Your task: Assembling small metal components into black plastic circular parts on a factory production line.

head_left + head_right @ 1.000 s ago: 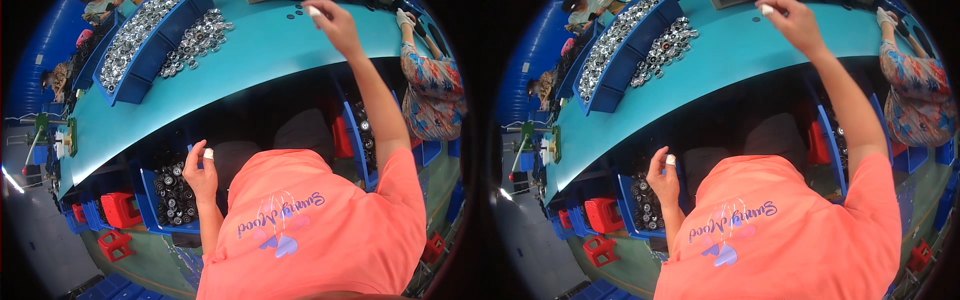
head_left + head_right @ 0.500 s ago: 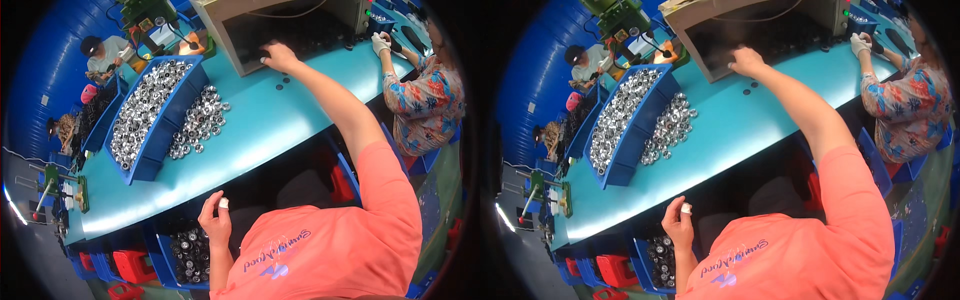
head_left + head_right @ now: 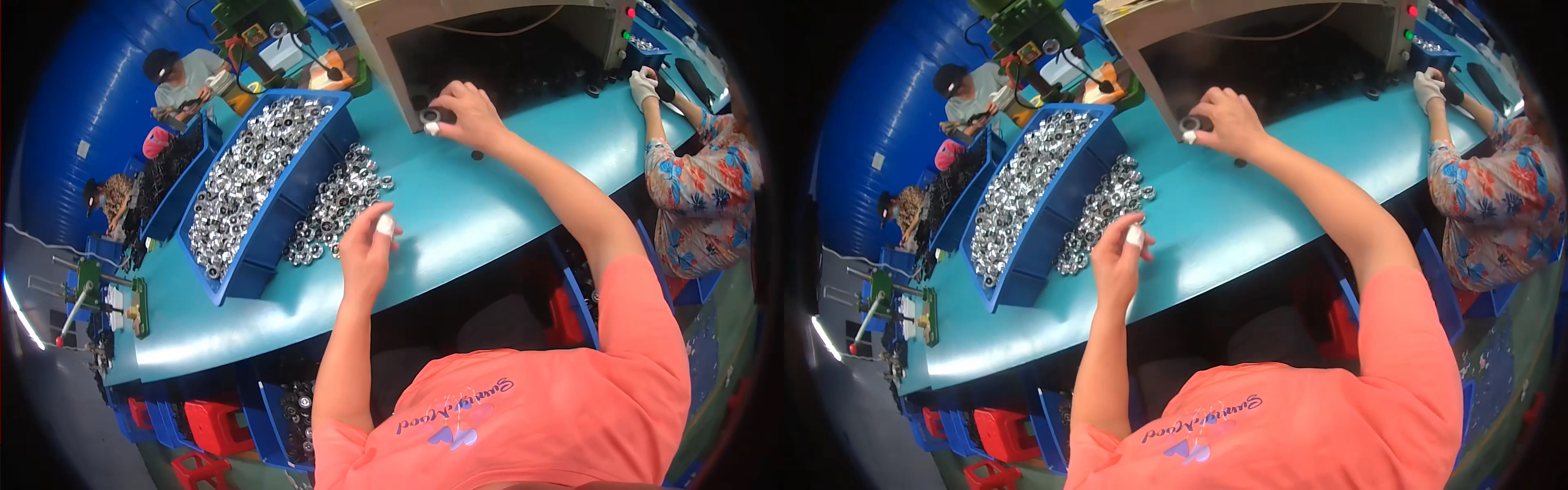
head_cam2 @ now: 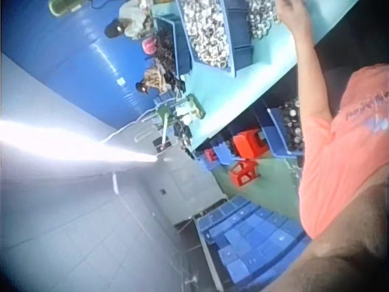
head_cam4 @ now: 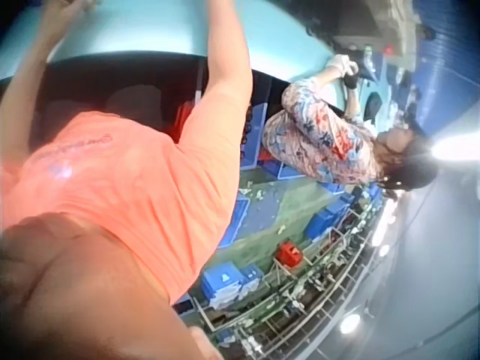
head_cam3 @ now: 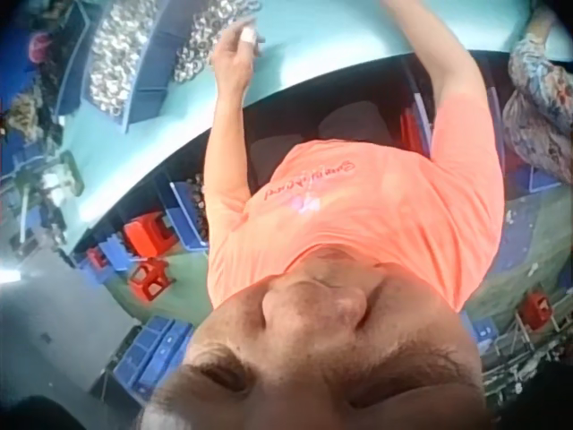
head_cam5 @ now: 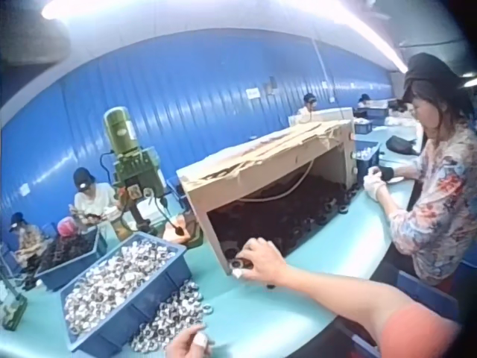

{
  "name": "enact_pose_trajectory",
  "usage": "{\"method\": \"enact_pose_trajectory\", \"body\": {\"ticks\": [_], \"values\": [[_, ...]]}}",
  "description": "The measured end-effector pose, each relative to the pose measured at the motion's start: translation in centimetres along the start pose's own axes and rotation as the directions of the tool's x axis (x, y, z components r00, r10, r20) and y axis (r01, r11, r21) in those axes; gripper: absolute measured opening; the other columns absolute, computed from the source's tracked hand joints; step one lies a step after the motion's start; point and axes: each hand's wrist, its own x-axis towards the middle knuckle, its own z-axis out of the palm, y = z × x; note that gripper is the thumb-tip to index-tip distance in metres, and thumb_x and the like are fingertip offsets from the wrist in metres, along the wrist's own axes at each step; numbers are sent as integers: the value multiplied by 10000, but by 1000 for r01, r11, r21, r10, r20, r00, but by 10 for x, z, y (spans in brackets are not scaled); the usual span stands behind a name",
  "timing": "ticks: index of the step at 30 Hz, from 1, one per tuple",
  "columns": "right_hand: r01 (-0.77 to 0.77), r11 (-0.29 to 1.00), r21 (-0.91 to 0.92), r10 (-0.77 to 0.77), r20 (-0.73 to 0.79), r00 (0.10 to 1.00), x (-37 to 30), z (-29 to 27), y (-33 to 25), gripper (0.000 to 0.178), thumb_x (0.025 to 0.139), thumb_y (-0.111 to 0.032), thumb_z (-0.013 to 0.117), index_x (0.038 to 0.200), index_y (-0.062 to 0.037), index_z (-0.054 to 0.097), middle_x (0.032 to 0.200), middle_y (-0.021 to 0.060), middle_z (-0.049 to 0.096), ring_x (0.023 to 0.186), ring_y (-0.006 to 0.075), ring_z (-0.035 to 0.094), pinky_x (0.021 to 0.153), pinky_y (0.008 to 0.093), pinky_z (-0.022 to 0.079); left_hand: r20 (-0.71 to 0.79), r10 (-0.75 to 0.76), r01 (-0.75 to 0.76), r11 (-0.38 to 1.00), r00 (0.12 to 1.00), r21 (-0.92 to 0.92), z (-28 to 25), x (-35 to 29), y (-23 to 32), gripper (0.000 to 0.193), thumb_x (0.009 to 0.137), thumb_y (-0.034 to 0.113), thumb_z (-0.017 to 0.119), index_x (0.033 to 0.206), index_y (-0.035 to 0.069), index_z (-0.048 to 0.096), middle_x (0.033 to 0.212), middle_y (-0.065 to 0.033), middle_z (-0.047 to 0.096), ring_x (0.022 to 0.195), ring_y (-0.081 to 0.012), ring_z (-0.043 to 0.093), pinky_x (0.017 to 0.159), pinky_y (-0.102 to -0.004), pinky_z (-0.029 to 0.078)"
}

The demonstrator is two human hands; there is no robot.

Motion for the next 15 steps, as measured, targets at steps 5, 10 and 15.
{"method": "enact_pose_trajectory", "body": {"ticks": [5, 10, 15], "values": [[253, 869, 427, -249, -66, 966, -36, -10, -69, 374, 761, -309, 822, 1099, -162, 757, 1069, 55, 613, 1032, 277, 562, 905, 400, 460, 219, -197, 286, 800, 956, -527, 18, 31, -3, 608, 1075, 516, 395, 1461, 48, 445, 1119, -181, 660, 900, -235, 653, 708, -372, 572], [203, 803, 560, -332, 139, 933, -46, -5, -107, 348, 831, -223, 751, 1177, -179, 747, 1136, 62, 638, 1084, 283, 570, 949, 389, 460, 192, -120, 226, 562, 974, -795, 17, 29, -16, 481, 1114, 368, 354, 1450, 34, 441, 1136, -212, 637, 897, -248, 641, 751, -378, 560], [-104, 850, 516, -64, 296, 953, 8, 44, -68, 378, 914, -102, 600, 1273, -172, 697, 1213, 96, 631, 1214, 325, 547, 1037, 406, 453, 194, -91, 213, 512, 977, -832, -1, 22, -38, 444, 1092, 372, 422, 1380, 40, 482, 1189, -238, 622, 895, -240, 607, 777, -363, 523]]}}
